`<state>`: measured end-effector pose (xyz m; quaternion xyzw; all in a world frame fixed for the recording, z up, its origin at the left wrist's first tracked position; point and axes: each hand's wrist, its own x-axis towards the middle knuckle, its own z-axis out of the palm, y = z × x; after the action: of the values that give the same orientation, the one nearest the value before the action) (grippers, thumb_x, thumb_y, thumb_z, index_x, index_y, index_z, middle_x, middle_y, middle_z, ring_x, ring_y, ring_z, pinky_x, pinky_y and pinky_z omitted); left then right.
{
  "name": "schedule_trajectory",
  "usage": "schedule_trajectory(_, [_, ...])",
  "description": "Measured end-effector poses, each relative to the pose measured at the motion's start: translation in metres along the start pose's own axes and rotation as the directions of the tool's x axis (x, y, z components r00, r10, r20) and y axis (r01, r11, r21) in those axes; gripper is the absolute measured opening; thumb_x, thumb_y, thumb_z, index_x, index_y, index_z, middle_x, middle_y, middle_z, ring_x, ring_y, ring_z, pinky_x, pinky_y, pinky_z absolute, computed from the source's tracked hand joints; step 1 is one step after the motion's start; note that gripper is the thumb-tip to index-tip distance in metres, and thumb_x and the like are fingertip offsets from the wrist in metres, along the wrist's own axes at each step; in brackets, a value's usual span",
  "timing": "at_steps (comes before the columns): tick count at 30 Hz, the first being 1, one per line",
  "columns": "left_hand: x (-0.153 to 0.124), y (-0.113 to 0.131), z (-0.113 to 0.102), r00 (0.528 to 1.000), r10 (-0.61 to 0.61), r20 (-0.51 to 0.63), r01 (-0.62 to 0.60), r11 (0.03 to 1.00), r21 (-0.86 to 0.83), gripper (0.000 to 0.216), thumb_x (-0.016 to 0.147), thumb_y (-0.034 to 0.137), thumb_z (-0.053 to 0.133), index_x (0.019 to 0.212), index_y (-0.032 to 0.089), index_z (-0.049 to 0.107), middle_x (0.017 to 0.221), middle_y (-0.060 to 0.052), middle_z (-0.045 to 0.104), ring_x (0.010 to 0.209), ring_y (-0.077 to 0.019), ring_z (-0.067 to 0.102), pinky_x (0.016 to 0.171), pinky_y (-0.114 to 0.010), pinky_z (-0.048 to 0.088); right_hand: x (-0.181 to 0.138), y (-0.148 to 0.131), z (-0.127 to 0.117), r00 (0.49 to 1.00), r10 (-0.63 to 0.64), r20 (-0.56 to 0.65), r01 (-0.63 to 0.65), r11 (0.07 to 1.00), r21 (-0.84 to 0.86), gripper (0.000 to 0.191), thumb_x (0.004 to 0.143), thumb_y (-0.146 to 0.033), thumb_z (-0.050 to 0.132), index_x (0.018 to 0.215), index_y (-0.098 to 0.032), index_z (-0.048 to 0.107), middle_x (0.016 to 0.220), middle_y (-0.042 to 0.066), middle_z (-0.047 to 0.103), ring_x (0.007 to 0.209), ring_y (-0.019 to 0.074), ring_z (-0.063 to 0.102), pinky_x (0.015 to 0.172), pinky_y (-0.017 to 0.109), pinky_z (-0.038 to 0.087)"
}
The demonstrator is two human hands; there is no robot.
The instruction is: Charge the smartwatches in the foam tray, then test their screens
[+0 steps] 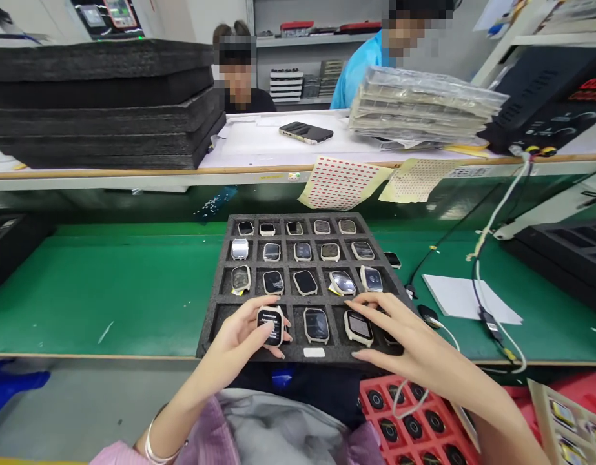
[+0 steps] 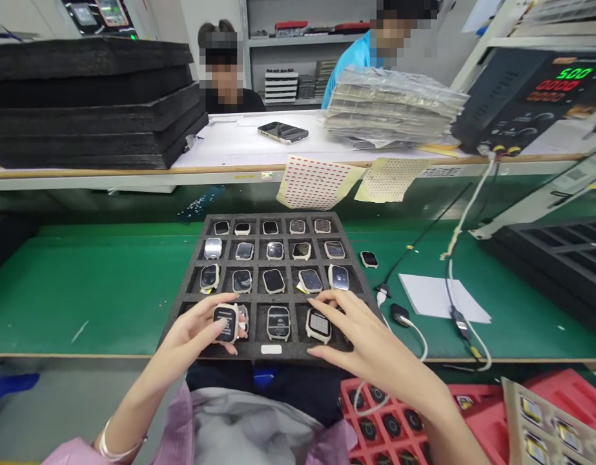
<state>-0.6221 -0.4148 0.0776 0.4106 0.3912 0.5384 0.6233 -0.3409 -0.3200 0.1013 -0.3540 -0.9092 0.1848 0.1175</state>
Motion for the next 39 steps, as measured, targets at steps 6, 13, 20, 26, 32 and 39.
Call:
schedule_trajectory(6, [0.000,0.005,-0.001,0.999,-0.017,-0.031,0.016,0.999,-0.033,0.034,0.088,0.025,0.059,0.122,0.019,0.054,0.095,-0.008,0.064,0.087,-0.0205,0.064,0.064,-0.027,0.058,-0.008,0.017,-0.003,0.990,0.043,-0.135,-0.068,0.980,-0.189,0.041,0.094,-0.051,0.040,0.096,-0.018,0.064,0.098,0.011,0.063,0.094,0.0280,0.058,0.086,0.046,0.045])
schedule_trajectory(13, [-0.004,0.008,-0.004,0.998,-0.005,-0.066,0.006,1.000,0.002,0.035,0.089,0.028,0.057,0.122,0.018,0.054,0.095,-0.008,0.065,0.085,-0.0204,0.064,0.065,-0.027,0.058,-0.018,0.028,0.013,0.967,0.124,-0.223,-0.172,0.962,-0.211,0.051,0.096,-0.051,0.026,0.101,-0.014,0.060,0.098,0.014,0.062,0.092,0.0294,0.060,0.083,0.045,0.047])
schedule_trajectory(20, [-0.016,0.013,-0.023,0.983,0.055,-0.177,-0.010,0.969,0.247,0.070,0.077,0.016,0.070,0.137,0.027,0.036,0.107,-0.005,0.060,0.094,-0.0176,0.060,0.081,-0.026,0.052,-0.029,0.023,0.014,0.893,0.296,-0.340,-0.285,0.955,0.083,0.045,0.087,-0.056,0.050,0.106,-0.017,0.063,0.085,0.007,0.061,0.069,0.0214,0.057,0.057,0.032,0.045])
schedule_trajectory(26, [-0.015,0.011,-0.022,0.969,0.085,-0.231,-0.023,0.966,0.258,0.058,0.082,0.025,0.065,0.135,0.023,0.040,0.101,-0.006,0.060,0.084,-0.0167,0.058,0.066,-0.024,0.052,-0.025,-0.002,0.015,0.814,0.446,-0.373,-0.138,0.772,0.621,0.021,0.090,-0.039,0.057,0.098,-0.021,0.062,0.094,0.006,0.063,0.060,0.0133,0.057,0.053,0.025,0.049])
schedule_trajectory(32, [0.003,0.004,0.000,0.972,0.083,-0.222,-0.039,0.979,0.199,0.057,0.081,0.029,0.067,0.131,0.018,0.044,0.096,-0.007,0.062,0.077,-0.0162,0.059,0.064,-0.024,0.052,0.000,-0.025,0.018,0.934,0.349,-0.076,0.001,0.212,0.977,0.041,0.093,-0.036,0.054,0.131,-0.022,0.044,0.107,0.014,0.064,0.053,0.0133,0.061,0.034,0.019,0.043])
schedule_trajectory(39, [0.012,0.001,0.010,0.957,0.079,-0.280,-0.027,0.982,0.186,0.049,0.077,0.028,0.067,0.123,0.018,0.051,0.088,-0.004,0.060,0.067,-0.0132,0.055,0.056,-0.021,0.047,0.024,-0.033,0.033,0.986,0.154,-0.058,0.062,-0.023,0.998,0.027,0.087,-0.030,0.064,0.113,-0.022,0.060,0.099,0.009,0.066,0.042,0.0066,0.057,0.033,0.016,0.045])
